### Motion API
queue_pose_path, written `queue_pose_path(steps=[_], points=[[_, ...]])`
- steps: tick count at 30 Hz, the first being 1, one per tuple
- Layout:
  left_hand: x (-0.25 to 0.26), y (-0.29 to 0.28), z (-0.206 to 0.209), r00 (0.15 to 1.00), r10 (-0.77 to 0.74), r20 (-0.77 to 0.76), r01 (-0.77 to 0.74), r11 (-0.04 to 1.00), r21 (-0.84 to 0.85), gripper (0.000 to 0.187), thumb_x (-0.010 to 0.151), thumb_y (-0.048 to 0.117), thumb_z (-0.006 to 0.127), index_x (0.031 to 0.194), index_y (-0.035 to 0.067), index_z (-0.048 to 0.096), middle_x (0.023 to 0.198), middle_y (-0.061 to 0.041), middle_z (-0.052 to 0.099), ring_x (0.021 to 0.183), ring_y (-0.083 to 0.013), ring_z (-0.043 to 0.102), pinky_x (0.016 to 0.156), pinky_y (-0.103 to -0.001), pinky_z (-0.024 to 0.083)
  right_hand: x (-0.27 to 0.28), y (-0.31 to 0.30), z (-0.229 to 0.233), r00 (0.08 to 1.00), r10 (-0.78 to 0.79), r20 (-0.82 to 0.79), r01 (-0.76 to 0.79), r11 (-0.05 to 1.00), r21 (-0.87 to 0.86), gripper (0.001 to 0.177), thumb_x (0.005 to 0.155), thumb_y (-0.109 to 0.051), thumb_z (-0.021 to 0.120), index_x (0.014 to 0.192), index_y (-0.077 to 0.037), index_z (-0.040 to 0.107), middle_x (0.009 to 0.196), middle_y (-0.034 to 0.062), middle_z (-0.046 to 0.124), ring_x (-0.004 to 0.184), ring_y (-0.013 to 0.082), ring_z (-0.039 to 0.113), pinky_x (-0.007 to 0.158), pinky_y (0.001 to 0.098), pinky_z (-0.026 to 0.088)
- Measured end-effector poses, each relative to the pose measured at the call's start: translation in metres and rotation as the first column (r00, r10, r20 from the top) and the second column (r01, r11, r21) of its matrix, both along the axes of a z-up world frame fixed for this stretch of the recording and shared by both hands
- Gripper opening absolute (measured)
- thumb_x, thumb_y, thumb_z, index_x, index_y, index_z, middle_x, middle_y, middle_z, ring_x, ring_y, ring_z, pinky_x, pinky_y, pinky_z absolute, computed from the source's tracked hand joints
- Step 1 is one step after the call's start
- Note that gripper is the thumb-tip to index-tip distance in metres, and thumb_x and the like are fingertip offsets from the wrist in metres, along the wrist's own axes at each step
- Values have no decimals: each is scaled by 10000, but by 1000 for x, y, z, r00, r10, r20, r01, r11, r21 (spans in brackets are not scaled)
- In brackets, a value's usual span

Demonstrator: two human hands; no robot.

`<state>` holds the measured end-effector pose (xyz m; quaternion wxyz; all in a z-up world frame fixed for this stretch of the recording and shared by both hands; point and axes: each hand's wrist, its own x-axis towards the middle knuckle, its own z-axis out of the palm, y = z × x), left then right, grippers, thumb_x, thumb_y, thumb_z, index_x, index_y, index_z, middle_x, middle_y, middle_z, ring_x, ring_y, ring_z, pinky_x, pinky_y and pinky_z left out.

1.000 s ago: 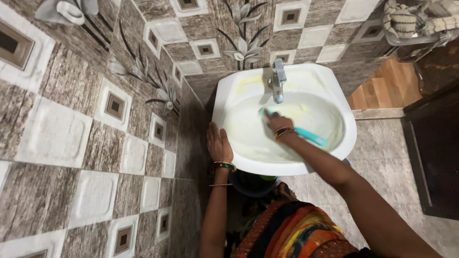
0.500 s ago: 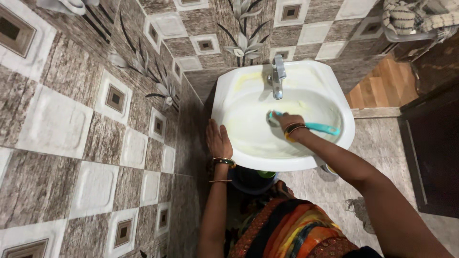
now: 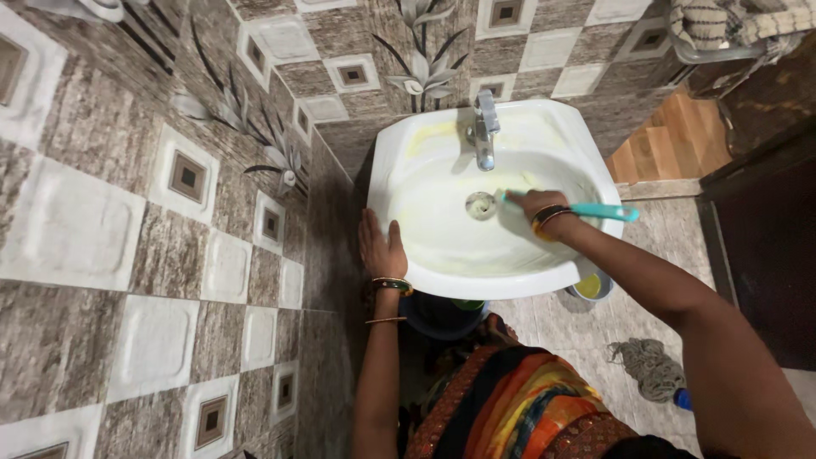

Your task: The person scrubs a white bathroom sink using a blue scrub brush. They repeatedly scrub the basin and faucet area, occasionally rinsing the brush under running water from the tap. The person also briefly handles a green cup and a bucket on the floor.

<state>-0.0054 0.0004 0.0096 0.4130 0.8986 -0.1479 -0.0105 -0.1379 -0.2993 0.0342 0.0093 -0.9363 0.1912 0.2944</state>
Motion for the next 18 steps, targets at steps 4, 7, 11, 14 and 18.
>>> queue_pose_path(steps=[4, 7, 11, 14, 18], points=[[2, -1, -17, 997, 26, 70, -24, 999, -27, 673, 1031, 435, 498, 1583, 75, 359, 1645, -154, 358, 1508, -371, 324, 1211, -498, 271, -10, 57, 11, 1000, 8, -12, -3, 906, 424, 614, 978, -256, 628, 1522, -458, 428, 1331, 48, 670, 1098, 254, 719, 959, 410, 558], [4, -1, -25, 996, 31, 85, -29, 999, -25, 666, 1029, 416, 507, 1580, 70, 365, 1640, -163, 369, 1500, -378, 337, 1203, -506, 274, -15, 50, 1, 990, 93, 110, -137, 838, 527, 641, 944, -265, 695, 1507, -441, 445, 1344, 57, 666, 1115, 245, 693, 988, 397, 517], [6, 2, -31, 995, 20, 102, -17, 999, -32, 664, 1032, 400, 518, 1577, 51, 368, 1636, -177, 367, 1498, -388, 340, 1210, -501, 270, -26, -9, 0, 979, 197, -56, -201, 976, -81, 747, 958, -60, 577, 1607, -343, 341, 1313, 104, 693, 1048, 252, 741, 840, 376, 617], [5, 0, -32, 992, 30, 122, -24, 999, -45, 662, 1030, 398, 525, 1572, 46, 381, 1632, -185, 373, 1493, -396, 349, 1215, -493, 273, -29, -10, 3, 991, 119, -68, -120, 993, -15, 692, 1002, -75, 518, 1609, -359, 344, 1318, 116, 690, 1004, 254, 763, 837, 379, 611], [6, -1, -27, 993, 43, 112, -38, 998, -42, 660, 1026, 407, 524, 1564, 49, 390, 1627, -182, 384, 1487, -399, 355, 1211, -493, 274, -38, 29, 15, 976, 199, 89, -217, 849, 482, 644, 955, -274, 684, 1511, -470, 426, 1278, 43, 712, 1005, 232, 730, 896, 399, 545]])
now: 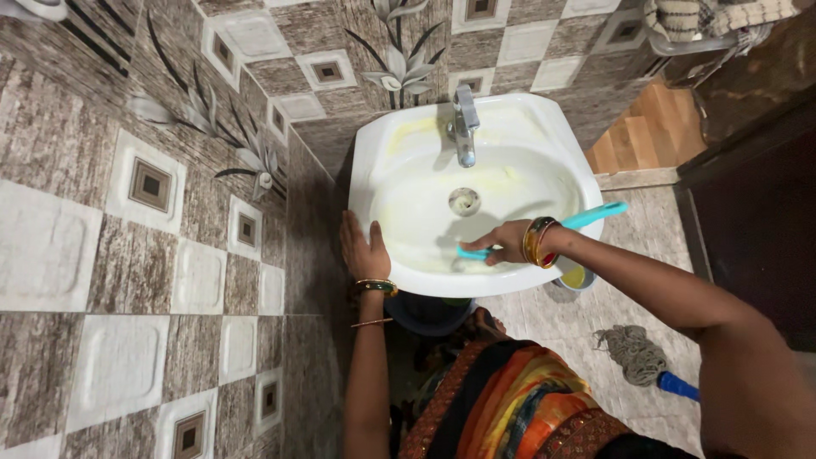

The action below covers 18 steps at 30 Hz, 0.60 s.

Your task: The person scrubs a white bathroom sink using a blue scrub brush. They repeatedly scrub the basin and faucet area, occasionally rinsing the brush under running water from the tap. The person also briefly handles a green cup and a bucket on the floor.

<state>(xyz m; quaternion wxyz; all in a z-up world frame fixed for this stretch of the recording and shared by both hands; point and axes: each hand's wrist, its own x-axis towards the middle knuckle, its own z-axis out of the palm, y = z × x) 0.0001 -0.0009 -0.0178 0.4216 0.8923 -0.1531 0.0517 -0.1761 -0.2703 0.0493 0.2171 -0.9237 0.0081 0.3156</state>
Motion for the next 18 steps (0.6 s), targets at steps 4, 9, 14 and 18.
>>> queue_pose_path(steps=[4, 9, 14, 18], points=[[-4, 1, 3, 1000, 4, -17, -4, 1000, 29, 659, 1034, 425, 517, 1565, 55, 391, 1628, -182, 384, 1489, -402, 349, 1211, -501, 273, 5, -23, 11, 974, -87, -210, 20, 952, -305, 574, 995, -196, 588, 1511, -417, 471, 1238, 37, 736, 914, 229, 781, 809, 403, 606], [-5, 0, 11, 998, -3, -70, 3, 1000, 7, 658, 1039, 423, 498, 1570, 54, 375, 1637, -169, 367, 1497, -393, 325, 1210, -507, 251, 5, -33, -8, 995, -60, -80, 4, 823, -569, 696, 948, -78, 638, 1579, -207, 375, 1120, 183, 741, 879, 275, 753, 744, 401, 614], [-2, 2, 8, 1000, -5, -30, 5, 1000, 4, 656, 1032, 409, 505, 1563, 42, 385, 1629, -178, 376, 1495, -392, 340, 1210, -502, 263, 28, 44, -32, 998, -68, -4, 68, 997, -29, 662, 951, -354, 612, 1543, -484, 347, 1179, 91, 735, 936, 262, 746, 841, 416, 600], [-3, 2, 1, 1000, -11, -11, 12, 1000, 12, 641, 1038, 387, 515, 1559, 35, 393, 1614, -191, 399, 1476, -402, 363, 1204, -498, 283, 67, 19, -51, 996, -87, 2, 85, 965, -249, 741, 947, -136, 594, 1608, -366, 353, 1179, 169, 741, 989, 315, 740, 852, 435, 575]])
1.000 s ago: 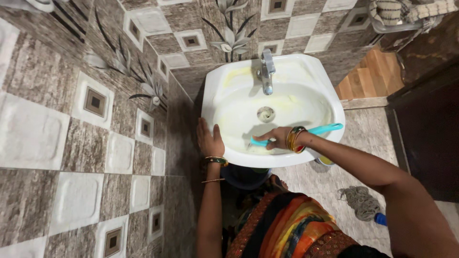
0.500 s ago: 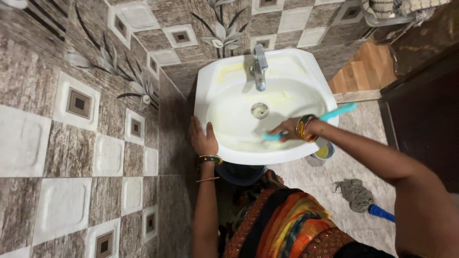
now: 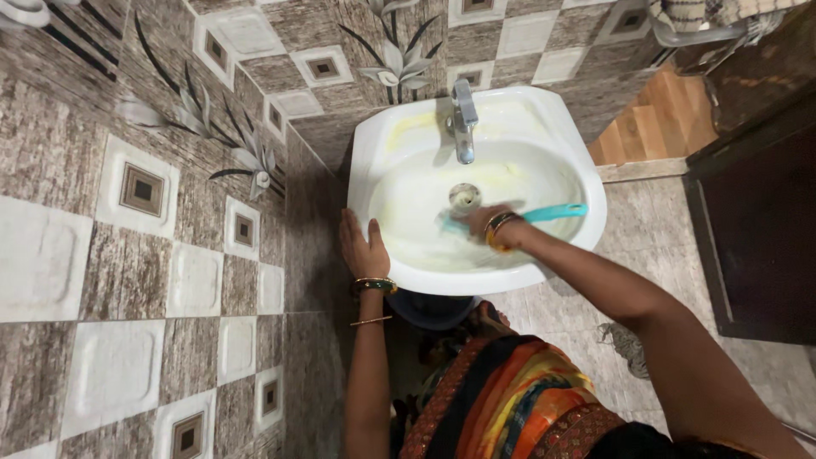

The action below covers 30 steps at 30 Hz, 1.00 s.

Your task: The person scrubs a white bathroom sink using a blue scrub brush. They repeatedly scrub the basin and faucet area, occasionally rinsing the brush under running water from the tap. The person also briefly handles a green cup and a bucket on the floor.

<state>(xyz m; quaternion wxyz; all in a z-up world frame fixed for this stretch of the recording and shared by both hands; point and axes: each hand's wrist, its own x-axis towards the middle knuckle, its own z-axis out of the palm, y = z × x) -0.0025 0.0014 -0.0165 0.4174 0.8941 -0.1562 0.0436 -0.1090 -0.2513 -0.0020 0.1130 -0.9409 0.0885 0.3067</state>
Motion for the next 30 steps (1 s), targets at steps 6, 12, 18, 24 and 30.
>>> queue_pose_path(steps=[6, 12, 18, 24, 30], points=[[2, -2, -2, 998, 9, 57, -8, 1000, -23, 606, 1041, 358, 513, 1533, 14, 429, 1585, -222, 432, 1456, -412, 395, 1198, -488, 303, 14, 28, 9, 986, -135, 95, 130, 990, 59, 778, 912, -161, 647, 1586, -282, 277, 1240, 181, 668, 1025, 341, 691, 837, 448, 572], [5, -1, 3, 1000, -8, 28, 9, 1000, -28, 614, 1059, 376, 451, 1525, -24, 424, 1581, -251, 425, 1460, -426, 388, 1209, -483, 299, 35, 68, -14, 923, -248, 293, 94, 886, 455, 693, 934, -255, 622, 1562, -292, 333, 1212, 178, 714, 992, 318, 733, 913, 457, 550], [1, -1, 15, 996, 1, -91, 1, 1000, 21, 656, 1059, 423, 359, 1552, -10, 373, 1618, -230, 359, 1482, -425, 323, 1209, -501, 244, 49, 16, -17, 898, -316, 306, 347, 937, -50, 732, 958, -268, 534, 1610, -143, 224, 1132, 219, 697, 1008, 369, 708, 835, 498, 578], [8, -5, 18, 996, 3, -87, -1, 1000, 15, 659, 1054, 428, 355, 1548, -7, 381, 1621, -220, 357, 1488, -419, 316, 1217, -499, 231, 67, 98, -21, 862, -348, 368, 225, 914, 339, 690, 951, -278, 525, 1601, -254, 295, 1174, 253, 669, 1051, 418, 665, 899, 527, 525], [2, 0, 9, 1000, -13, 16, 14, 998, -57, 626, 1067, 392, 398, 1519, -41, 421, 1586, -264, 407, 1465, -450, 368, 1221, -489, 269, 54, 1, -47, 849, -405, 338, 433, 901, -8, 715, 996, -385, 511, 1601, -137, 219, 1137, 221, 664, 1000, 379, 695, 809, 496, 577]])
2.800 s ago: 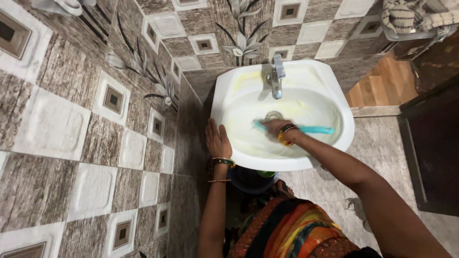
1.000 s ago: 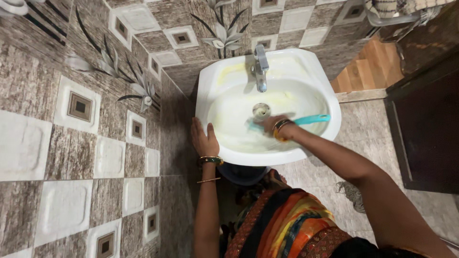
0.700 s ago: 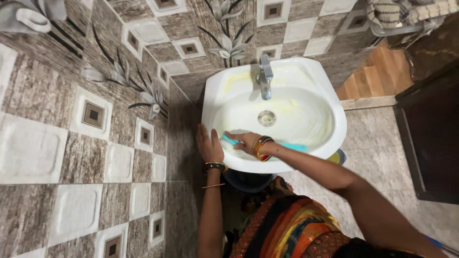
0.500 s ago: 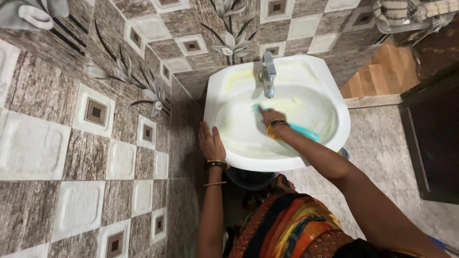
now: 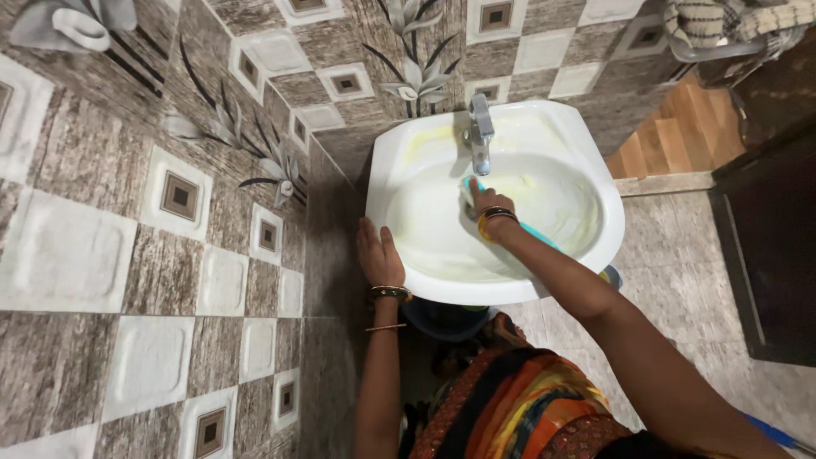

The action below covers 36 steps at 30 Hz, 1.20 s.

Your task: The person scrubs a white bathroom sink using a blue scrub brush. They repeatedly scrub the basin and faucet area, occasionally rinsing the brush under running water from the tap. The person also briefly handles a green cup and a bucket on the floor.

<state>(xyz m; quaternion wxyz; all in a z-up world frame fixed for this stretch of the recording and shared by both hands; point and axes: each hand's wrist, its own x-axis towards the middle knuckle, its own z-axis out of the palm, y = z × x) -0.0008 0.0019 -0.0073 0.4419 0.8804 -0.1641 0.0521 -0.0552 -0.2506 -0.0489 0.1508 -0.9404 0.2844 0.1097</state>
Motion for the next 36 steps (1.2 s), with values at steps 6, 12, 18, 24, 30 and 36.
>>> queue_pose_path(steps=[6, 12, 18, 24, 30, 36], points=[[3, -1, -12, 998, -16, 54, 17, 1000, -11, 623, 1068, 378, 409, 1518, -52, 425, 1575, -279, 410, 1451, -461, 373, 1209, -500, 269, 4, 87, 25, 980, 150, 130, -187, 920, 345, 693, 997, -283, 643, 1603, -339, 312, 1261, 180, 692, 1094, 352, 694, 954, 466, 529], [7, -1, -23, 986, -68, 150, 53, 993, 103, 599, 1079, 351, 387, 1542, -29, 403, 1607, -245, 396, 1492, -424, 358, 1224, -505, 244, -30, 3, 34, 974, 218, -60, -223, 970, -99, 790, 856, -44, 626, 1540, -334, 358, 1314, 150, 624, 1051, 317, 698, 769, 432, 620], [3, -1, -7, 995, -100, 2, 99, 989, 109, 648, 1071, 387, 365, 1571, -24, 327, 1633, -235, 322, 1513, -401, 290, 1225, -496, 206, -42, 54, 63, 979, 195, -57, -181, 964, 195, 565, 1021, -273, 563, 1551, -372, 393, 1280, 92, 687, 1012, 290, 743, 839, 427, 595], [1, 3, -6, 992, -121, -17, 122, 990, 67, 647, 1081, 390, 342, 1574, -28, 318, 1640, -246, 314, 1519, -411, 276, 1232, -489, 203, -57, 40, 71, 914, 404, 34, -384, 834, 396, 649, 930, -266, 679, 1517, -410, 443, 1346, 67, 653, 1120, 275, 691, 991, 407, 522], [3, 0, -6, 993, -108, 43, 104, 991, 85, 659, 1071, 401, 372, 1564, -35, 340, 1621, -256, 352, 1503, -412, 312, 1229, -488, 231, -78, -13, 100, 934, 183, -306, -194, 981, -6, 564, 1030, -329, 597, 1559, -276, 409, 1195, 144, 729, 1062, 308, 729, 895, 436, 588], [3, 2, -8, 992, -108, 58, 103, 991, 82, 682, 1063, 429, 403, 1563, -32, 353, 1619, -247, 361, 1503, -406, 318, 1227, -492, 234, -100, 25, 88, 875, 475, -88, -413, 830, 375, 667, 961, -347, 683, 1530, -523, 383, 1309, 91, 660, 1121, 312, 663, 969, 432, 514]])
